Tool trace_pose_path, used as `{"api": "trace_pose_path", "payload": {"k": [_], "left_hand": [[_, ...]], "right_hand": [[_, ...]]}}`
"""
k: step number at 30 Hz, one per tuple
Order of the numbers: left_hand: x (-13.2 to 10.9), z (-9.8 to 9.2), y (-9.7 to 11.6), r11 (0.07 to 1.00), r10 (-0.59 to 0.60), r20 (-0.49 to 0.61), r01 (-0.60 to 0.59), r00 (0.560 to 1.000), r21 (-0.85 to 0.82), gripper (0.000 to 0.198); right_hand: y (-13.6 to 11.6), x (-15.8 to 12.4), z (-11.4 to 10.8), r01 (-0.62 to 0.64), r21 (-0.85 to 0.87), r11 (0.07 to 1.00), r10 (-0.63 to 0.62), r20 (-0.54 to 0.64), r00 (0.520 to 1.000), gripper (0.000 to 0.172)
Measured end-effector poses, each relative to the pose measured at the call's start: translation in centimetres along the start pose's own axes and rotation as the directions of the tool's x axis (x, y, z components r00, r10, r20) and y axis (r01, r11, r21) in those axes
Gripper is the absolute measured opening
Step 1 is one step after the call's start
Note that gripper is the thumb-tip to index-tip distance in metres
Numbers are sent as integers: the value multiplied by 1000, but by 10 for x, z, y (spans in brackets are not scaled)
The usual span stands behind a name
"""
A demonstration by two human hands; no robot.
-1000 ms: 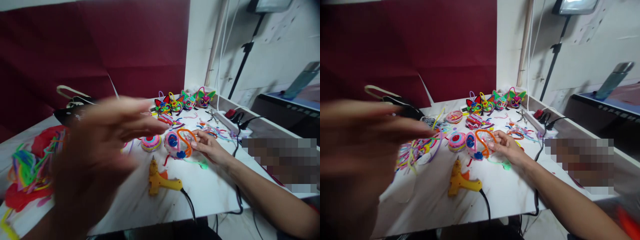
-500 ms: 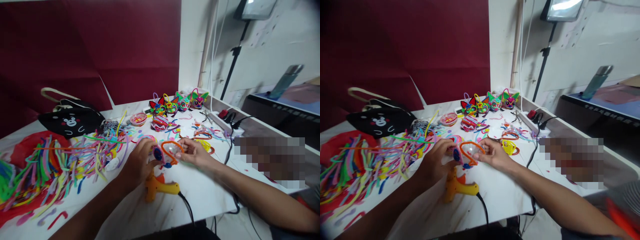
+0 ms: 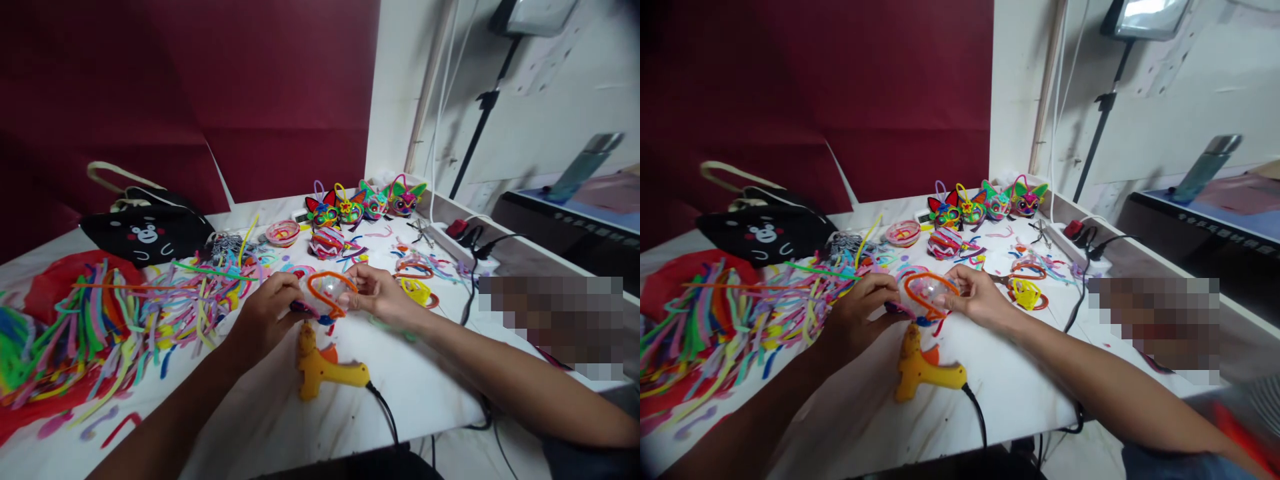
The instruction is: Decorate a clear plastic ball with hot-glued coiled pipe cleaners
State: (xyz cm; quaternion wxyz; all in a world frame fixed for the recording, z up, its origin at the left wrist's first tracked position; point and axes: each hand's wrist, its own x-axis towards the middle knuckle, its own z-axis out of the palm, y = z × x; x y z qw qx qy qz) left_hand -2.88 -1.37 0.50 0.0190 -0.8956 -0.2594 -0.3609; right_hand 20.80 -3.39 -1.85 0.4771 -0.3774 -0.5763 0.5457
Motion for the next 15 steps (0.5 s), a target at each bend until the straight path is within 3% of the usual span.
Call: {"api": "trace_pose_path", "payload": {"k": [8, 15], "left_hand": [[-18, 3, -5, 987, 141, -171, -126, 975, 96, 16], [-27, 7, -4, 995, 93, -147, -98, 985, -24, 15]], "right_hand": [[4, 5, 12, -44, 0, 999, 44, -62, 997, 45], [12, 6, 5, 5, -82, 997, -23, -225, 974, 41]]}}
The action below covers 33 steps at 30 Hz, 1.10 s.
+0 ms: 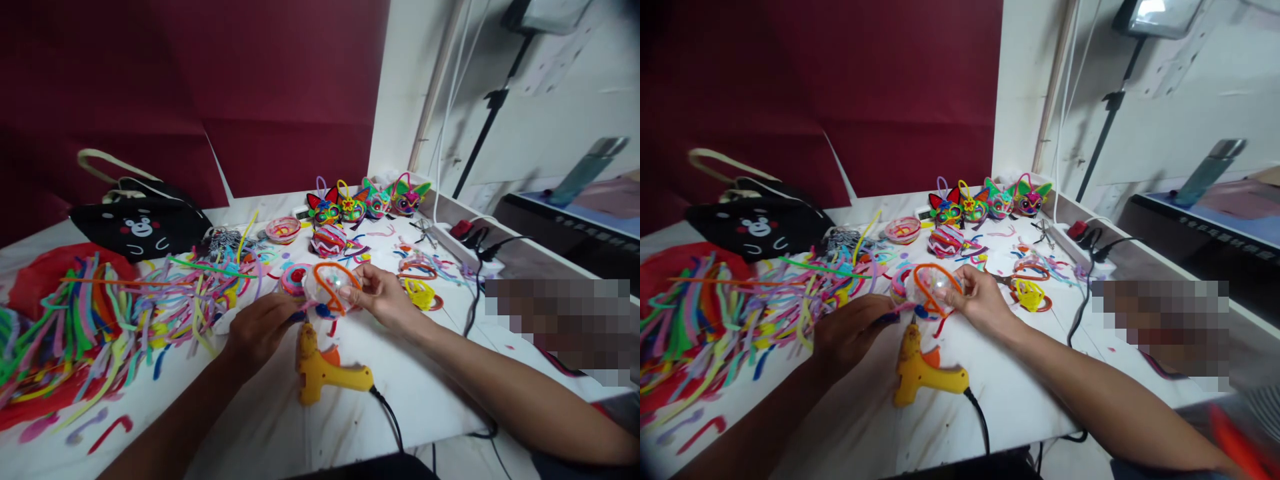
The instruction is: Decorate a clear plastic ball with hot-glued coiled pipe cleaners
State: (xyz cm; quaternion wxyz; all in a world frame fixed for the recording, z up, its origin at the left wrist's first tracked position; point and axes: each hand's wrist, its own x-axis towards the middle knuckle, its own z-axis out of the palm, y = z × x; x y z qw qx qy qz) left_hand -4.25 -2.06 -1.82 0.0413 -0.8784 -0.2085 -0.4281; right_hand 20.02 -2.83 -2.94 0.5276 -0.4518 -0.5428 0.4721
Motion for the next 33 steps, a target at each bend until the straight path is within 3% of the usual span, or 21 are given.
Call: {"api": "trace_pose_path", "payload": {"k": [4, 8, 11, 13, 18, 20, 22, 25, 27, 29, 31, 33], "left_hand": [[-6, -5, -3, 993, 8, -9, -7, 1000, 114, 11], [-11, -9, -20, 950, -189, -31, 191, 981, 248, 4], [-17, -10, -36, 893, -352, 15, 332, 936, 303, 14], [-21, -11, -44, 838, -469, 108, 403, 876, 369, 21], [-23, -17, -46, 700, -691, 333, 479, 642, 530, 31], [-24, -19, -44, 684, -712, 370, 468, 597, 560, 35], [-26, -20, -43, 672, -715, 359, 446, 600, 592, 37], [-27, -19, -40, 660, -685, 258, 431, 681, 615, 36], [-22, -16, -35, 690, -656, 174, 491, 734, 532, 36], [-12, -12, -26, 742, -657, 149, 599, 739, 300, 40], [0, -7, -14, 699, -700, 205, 715, 684, -4, 49], [10, -3, -4, 585, -716, 300, 776, 630, -235, 54]], "right_hand": [[2, 5, -13, -22, 73, 997, 30, -105, 994, 47], [-1, 4, -19, -69, 179, 981, 78, -44, 996, 47], [-4, 1, -17, -122, 241, 963, 125, 4, 992, 48], [-5, 0, -16, -142, 259, 955, 143, 13, 990, 49], [-5, 0, -16, -160, 290, 943, 160, 25, 987, 47], [-4, 0, -16, -172, 297, 939, 171, 29, 985, 47], [-3, 0, -16, -183, 293, 938, 183, 26, 983, 47], [-2, -1, -16, -197, 289, 937, 196, 32, 980, 45], [-3, -2, -14, -203, 299, 933, 193, 61, 979, 45], [-4, -4, -13, -202, 317, 927, 175, 113, 978, 44], [-5, -6, -11, -206, 333, 920, 154, 175, 972, 44], [-6, -8, -10, -210, 351, 913, 135, 228, 964, 44]]}}
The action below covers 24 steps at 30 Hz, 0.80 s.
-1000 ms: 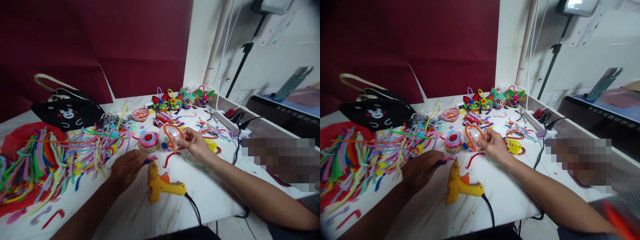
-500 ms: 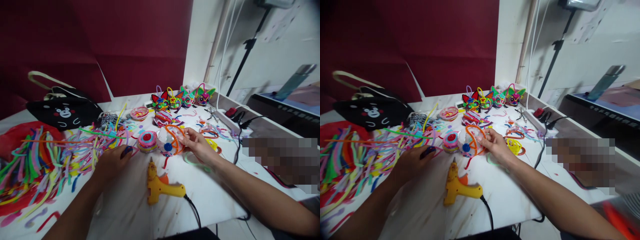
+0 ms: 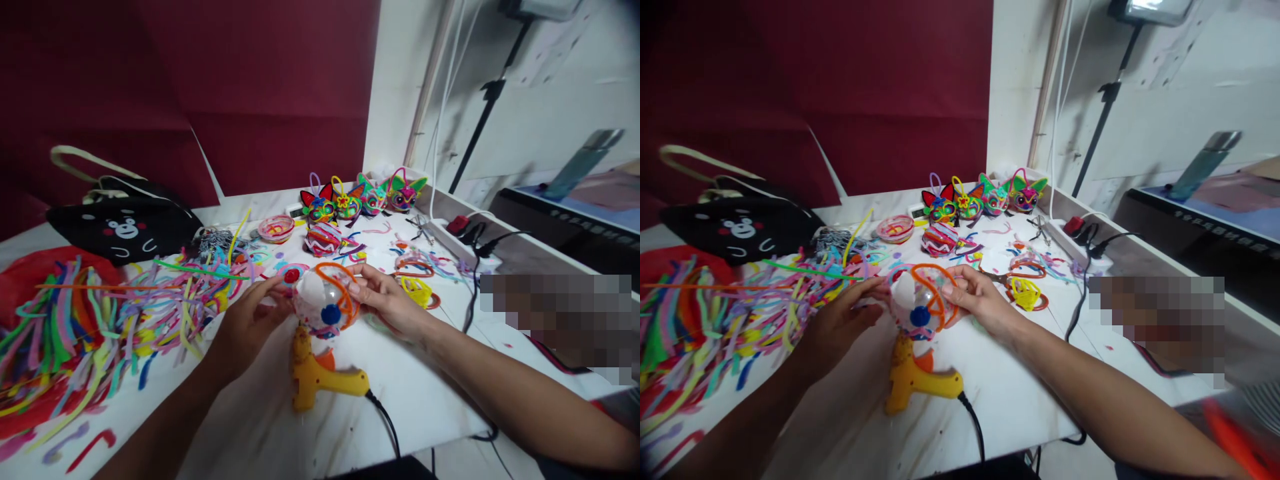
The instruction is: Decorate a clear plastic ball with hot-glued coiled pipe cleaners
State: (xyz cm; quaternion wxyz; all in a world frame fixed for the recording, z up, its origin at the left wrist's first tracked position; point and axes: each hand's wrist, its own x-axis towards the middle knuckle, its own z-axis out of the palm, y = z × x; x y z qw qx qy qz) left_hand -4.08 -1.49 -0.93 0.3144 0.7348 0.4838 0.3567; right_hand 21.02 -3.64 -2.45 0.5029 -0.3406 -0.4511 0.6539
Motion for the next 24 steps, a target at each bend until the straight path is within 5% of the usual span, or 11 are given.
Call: {"api": "trace_pose_path", "payload": {"k": [6, 10, 17, 24], "left_hand": [[-1, 12, 15, 880, -83, 253, 190, 964, -436, 26], [2, 13, 18, 843, -43, 222, 154, 974, -516, 17], [2, 19, 29, 977, 208, 40, -205, 977, -54, 9], [-10, 31, 20, 738, 611, 38, -586, 791, 335, 5]], "right_hand": [[4, -1, 1, 82, -22, 996, -80, 96, 992, 37], [5, -1, -2, 208, -281, 937, -218, -5, 976, 37], [6, -6, 3, 320, -640, 699, -463, -65, 884, 45], [5, -11, 3, 266, -684, 679, -414, -57, 909, 33]]}}
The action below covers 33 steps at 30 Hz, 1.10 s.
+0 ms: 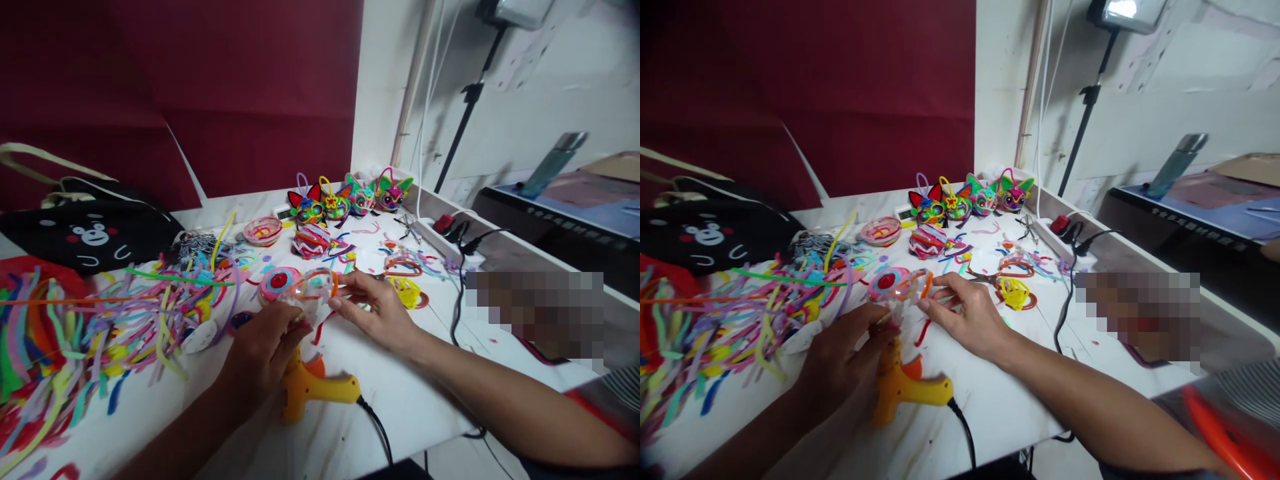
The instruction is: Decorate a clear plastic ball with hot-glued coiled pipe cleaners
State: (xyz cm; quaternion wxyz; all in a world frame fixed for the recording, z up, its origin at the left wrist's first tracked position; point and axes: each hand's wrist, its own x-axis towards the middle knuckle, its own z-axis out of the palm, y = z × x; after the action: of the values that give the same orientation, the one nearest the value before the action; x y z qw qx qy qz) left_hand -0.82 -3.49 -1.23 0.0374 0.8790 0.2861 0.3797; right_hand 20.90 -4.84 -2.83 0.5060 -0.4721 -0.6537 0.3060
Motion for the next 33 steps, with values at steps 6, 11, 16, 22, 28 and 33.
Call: {"api": "trace_pose_path", "payload": {"k": [6, 11, 16, 22, 28, 33], "left_hand": [[-5, 6, -2, 987, 116, -17, -113, 993, 116, 7], [-10, 8, 3, 972, 175, 11, -174, 985, 158, 13], [-14, 8, 4, 939, 222, 32, -223, 974, 261, 16], [-14, 8, 5, 929, 225, 72, -236, 972, 286, 19], [-16, 9, 7, 928, 234, 60, -241, 970, 285, 19], [-13, 8, 7, 985, 86, 2, -85, 996, 150, 11]], "right_hand": [[0, -4, 5, 88, -118, 989, -82, 55, 995, 23], [0, -8, 10, 223, -247, 943, -225, 22, 974, 16], [0, -13, 12, 339, -430, 837, -362, 30, 932, 14], [-2, -13, 13, 388, -564, 729, -456, 23, 890, 17], [-4, -10, 13, 407, -523, 749, -480, -5, 877, 16], [-4, -8, 12, 384, -434, 815, -443, -38, 896, 15]]}}
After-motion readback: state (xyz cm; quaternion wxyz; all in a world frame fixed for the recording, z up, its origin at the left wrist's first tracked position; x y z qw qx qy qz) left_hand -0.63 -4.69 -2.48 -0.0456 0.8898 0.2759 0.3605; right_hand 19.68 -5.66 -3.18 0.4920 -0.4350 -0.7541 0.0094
